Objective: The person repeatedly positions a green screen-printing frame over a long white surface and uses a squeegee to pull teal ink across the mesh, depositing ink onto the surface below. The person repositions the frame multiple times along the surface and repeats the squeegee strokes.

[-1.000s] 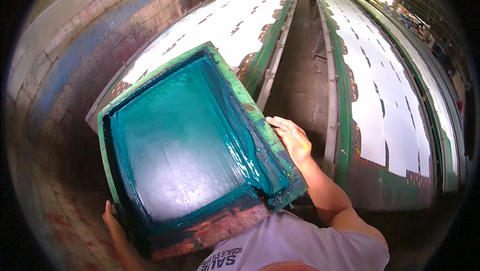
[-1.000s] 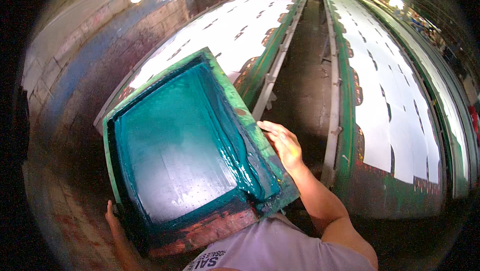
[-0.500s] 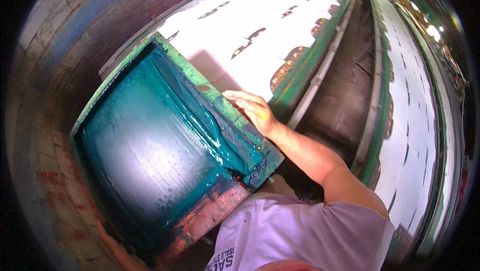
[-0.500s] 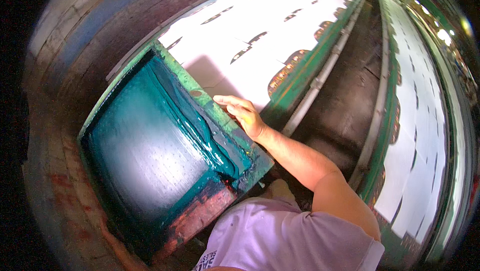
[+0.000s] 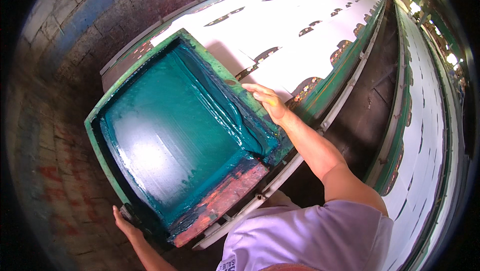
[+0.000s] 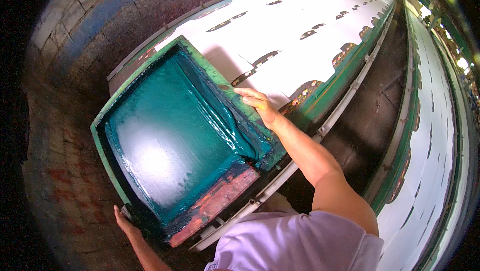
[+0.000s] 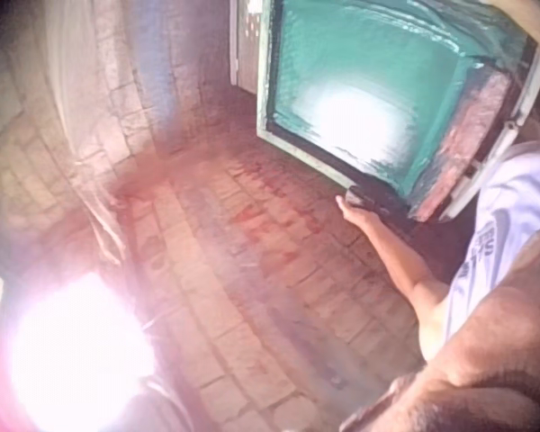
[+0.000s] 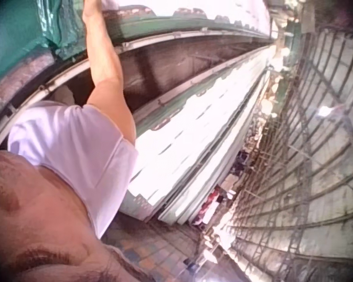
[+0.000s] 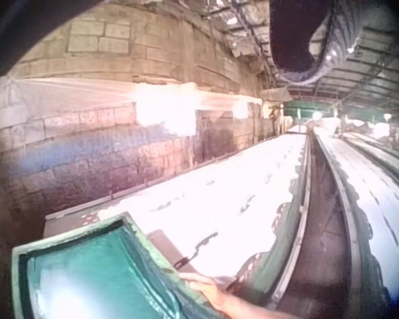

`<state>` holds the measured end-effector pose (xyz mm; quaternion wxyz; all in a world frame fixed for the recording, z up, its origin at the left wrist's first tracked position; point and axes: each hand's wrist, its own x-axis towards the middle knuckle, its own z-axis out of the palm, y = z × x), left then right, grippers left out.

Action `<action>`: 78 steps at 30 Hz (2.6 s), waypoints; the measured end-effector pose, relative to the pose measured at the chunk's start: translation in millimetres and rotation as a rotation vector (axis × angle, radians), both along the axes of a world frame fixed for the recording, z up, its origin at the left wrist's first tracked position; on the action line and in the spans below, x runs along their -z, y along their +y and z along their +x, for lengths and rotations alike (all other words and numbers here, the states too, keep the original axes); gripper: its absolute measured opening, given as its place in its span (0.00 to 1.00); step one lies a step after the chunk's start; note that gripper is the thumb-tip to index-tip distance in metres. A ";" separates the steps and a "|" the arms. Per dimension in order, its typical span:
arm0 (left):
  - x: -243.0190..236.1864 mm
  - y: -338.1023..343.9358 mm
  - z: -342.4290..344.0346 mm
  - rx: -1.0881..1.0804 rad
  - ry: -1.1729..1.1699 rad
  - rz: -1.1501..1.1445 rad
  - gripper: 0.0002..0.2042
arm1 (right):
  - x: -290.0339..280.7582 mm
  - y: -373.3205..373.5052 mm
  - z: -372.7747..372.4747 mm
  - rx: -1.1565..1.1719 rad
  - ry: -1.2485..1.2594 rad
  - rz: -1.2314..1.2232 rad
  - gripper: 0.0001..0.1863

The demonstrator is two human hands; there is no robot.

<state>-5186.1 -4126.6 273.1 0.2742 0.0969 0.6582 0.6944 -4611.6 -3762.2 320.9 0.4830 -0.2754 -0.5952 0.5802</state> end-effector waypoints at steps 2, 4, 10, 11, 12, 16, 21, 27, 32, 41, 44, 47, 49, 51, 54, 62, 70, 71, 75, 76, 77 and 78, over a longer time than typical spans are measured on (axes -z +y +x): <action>10.8 9.7 5.0 -0.054 0.012 -0.007 0.28 | 2.5 -0.4 2.7 0.023 -0.003 -0.001 0.29; -4.3 9.3 7.3 -0.034 -0.014 0.007 0.28 | -0.1 -4.4 0.3 0.041 0.003 -0.024 0.29; 0.1 1.6 -4.4 0.024 -0.058 0.058 0.27 | -9.2 -8.7 -7.3 0.027 -0.025 -0.012 0.30; 0.2 1.2 3.1 0.016 -0.060 0.061 0.27 | -9.7 -9.6 -5.9 0.022 -0.014 -0.023 0.30; -3.3 0.5 7.2 0.002 -0.053 0.063 0.26 | -9.0 -6.7 -6.6 0.005 -0.005 -0.027 0.30; -10.1 3.9 10.0 -0.021 0.069 -0.001 0.24 | -12.6 -3.1 -3.3 -0.020 -0.002 -0.049 0.30; -23.6 1.5 16.8 -0.023 0.066 -0.044 0.24 | -14.3 -4.2 -4.8 -0.008 -0.005 -0.102 0.31; -27.4 0.4 -1.2 0.046 0.095 -0.111 0.26 | -36.6 -64.2 -36.4 0.412 -0.829 0.636 0.30; -42.3 6.2 20.5 0.170 -0.071 -0.069 0.28 | -38.7 -175.2 -65.4 -0.241 -0.662 0.765 0.23; -7.9 29.2 -13.0 -0.033 1.007 -0.083 0.25 | -6.9 -253.8 -82.8 -0.109 -0.836 1.067 0.23; -74.3 29.0 7.8 0.130 0.784 0.261 0.12 | -17.7 -244.7 -89.4 -0.201 -0.897 1.038 0.23; -155.2 6.2 44.2 0.335 0.773 0.463 0.02 | -26.7 -239.7 -103.2 -0.213 -0.854 1.091 0.21; -203.7 -15.7 80.6 0.399 0.951 0.739 0.07 | -28.9 -237.3 -126.3 -0.181 -0.893 1.092 0.18; -257.0 -32.8 110.7 0.595 1.008 1.065 0.13 | -44.6 -240.7 -141.5 -0.139 -0.975 1.057 0.22; -322.4 -71.2 140.0 0.828 1.322 1.152 0.15 | -67.6 -253.4 -168.5 -0.084 -0.986 1.200 0.20; -377.9 -137.0 208.5 0.416 0.513 1.328 0.23 | -94.5 -254.7 -188.4 -0.303 -1.263 0.994 0.22; -343.4 -169.7 81.6 0.648 1.551 0.923 0.12 | -134.6 -244.9 -199.0 -0.373 -1.396 0.792 0.25; -332.8 -158.5 68.6 0.672 1.628 0.859 0.13 | -140.7 -247.4 -194.7 -0.368 -1.369 0.801 0.26; -255.9 -97.9 21.7 0.589 1.311 0.349 0.15 | -141.7 -258.7 -185.7 -0.391 -1.374 0.768 0.24; -223.6 -81.9 4.9 0.571 1.140 0.241 0.10 | -136.1 -259.5 -180.4 -0.382 -1.376 0.779 0.23; -185.6 -67.9 -12.6 0.542 0.920 0.146 0.09 | -130.1 -260.2 -176.1 -0.373 -1.375 0.789 0.22; -151.0 -55.2 -25.8 0.482 0.765 0.082 0.10 | -120.3 -262.0 -171.2 -0.358 -1.394 0.801 0.22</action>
